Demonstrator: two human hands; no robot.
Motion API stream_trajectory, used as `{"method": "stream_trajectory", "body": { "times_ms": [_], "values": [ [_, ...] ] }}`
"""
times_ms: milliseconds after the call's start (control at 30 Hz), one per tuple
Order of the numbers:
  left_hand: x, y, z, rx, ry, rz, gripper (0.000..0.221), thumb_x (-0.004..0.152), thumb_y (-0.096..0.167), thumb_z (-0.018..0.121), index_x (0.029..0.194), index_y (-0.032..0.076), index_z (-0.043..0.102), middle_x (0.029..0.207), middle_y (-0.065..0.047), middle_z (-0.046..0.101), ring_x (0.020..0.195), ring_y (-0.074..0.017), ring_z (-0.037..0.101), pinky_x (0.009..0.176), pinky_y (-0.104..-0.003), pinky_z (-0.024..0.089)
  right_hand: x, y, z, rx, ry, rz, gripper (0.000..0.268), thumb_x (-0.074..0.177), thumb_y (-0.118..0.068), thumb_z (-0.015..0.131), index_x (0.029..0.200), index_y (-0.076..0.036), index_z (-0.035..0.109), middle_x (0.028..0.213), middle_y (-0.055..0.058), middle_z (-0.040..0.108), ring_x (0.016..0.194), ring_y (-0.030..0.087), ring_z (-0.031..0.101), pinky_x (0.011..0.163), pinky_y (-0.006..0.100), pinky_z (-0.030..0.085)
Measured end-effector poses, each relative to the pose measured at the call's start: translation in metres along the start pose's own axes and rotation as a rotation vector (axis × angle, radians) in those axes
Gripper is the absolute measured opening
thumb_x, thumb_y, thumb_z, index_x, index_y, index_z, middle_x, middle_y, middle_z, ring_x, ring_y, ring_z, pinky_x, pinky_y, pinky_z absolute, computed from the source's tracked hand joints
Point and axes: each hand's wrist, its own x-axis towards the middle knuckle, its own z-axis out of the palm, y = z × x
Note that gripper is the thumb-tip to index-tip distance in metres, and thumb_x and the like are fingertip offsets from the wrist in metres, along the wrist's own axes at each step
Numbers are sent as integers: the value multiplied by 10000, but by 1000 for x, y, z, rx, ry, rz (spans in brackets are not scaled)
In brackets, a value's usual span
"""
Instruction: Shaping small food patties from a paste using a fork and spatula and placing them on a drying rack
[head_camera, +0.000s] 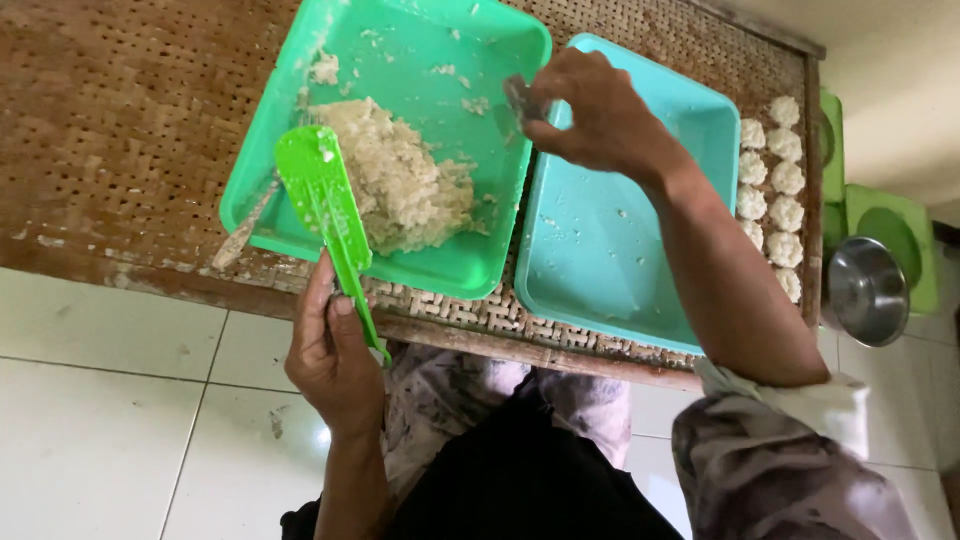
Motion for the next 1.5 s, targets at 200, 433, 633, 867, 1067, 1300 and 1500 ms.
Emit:
{"method": "stream_trajectory", "body": {
  "times_ms": [200, 433, 633, 867, 1067, 1300, 1500],
  "values": [
    [-9, -21, 20, -96, -58, 123, 383, 1077, 113, 492, 1420, -43, 561, 1324, -204, 648, 949, -200, 654, 834, -341, 599, -123, -4, 35, -565, -70, 147, 178, 773, -330, 816, 826, -204, 702, 1146, -25, 677, 1091, 230, 599, 1098, 492, 390],
    [-22, -7, 29, -63, -44, 169, 364, 1069, 98, 508, 1388, -52, 598, 1175, -184, 673, 879, -214, 692, 810, -354, 631, -148, -19, 77, -556, -139, 139, 139, 805, -305, 809, 842, -202, 723, 1092, -25, 664, 1055, 203, 590, 1173, 517, 326],
    [-29, -2, 31, -63, -59, 171, 365, 1076, 87, 493, 1394, -66, 584, 1199, -185, 661, 867, -185, 658, 824, -351, 629, -154, -13, 72, -370, -8, 230, 199, 869, -424, 794, 862, -230, 751, 1026, -55, 673, 980, 188, 618, 1073, 440, 426],
    [-31, -6, 30, -35, -98, 158, 356, 1073, 66, 504, 1403, -40, 585, 1286, -194, 652, 880, -197, 658, 838, -362, 624, -201, -1, 48, -540, 64, 297, 125, 859, -394, 828, 881, -292, 758, 996, -62, 666, 913, 192, 625, 933, 402, 488],
    [-33, -5, 35, -27, -131, 123, 350, 1066, 67, 516, 1393, -36, 588, 1333, -201, 645, 906, -198, 667, 853, -361, 622, -212, -14, 62, -553, -119, 350, 95, 840, -286, 813, 886, -248, 738, 901, -38, 663, 840, 193, 645, 806, 392, 541],
    [-33, -19, 36, -109, -171, 48, 500, 1035, 50, 581, 1507, 18, 419, 1128, -216, 687, 881, -261, 692, 835, -396, 616, -196, -45, 30, -112, 9, 439, 41, 990, -236, 699, 1002, -258, 732, 1078, 32, 705, 902, 307, 698, 792, 472, 584],
    [-34, 1, 56, -152, -193, 57, 635, 1010, 59, 636, 1546, 73, 296, 1058, -192, 727, 889, -271, 715, 826, -409, 591, -148, -117, 35, 762, 153, 374, 246, 953, -199, 724, 1138, -39, 700, 1001, 165, 745, 901, 325, 771, 809, 435, 640]
  ]
}}
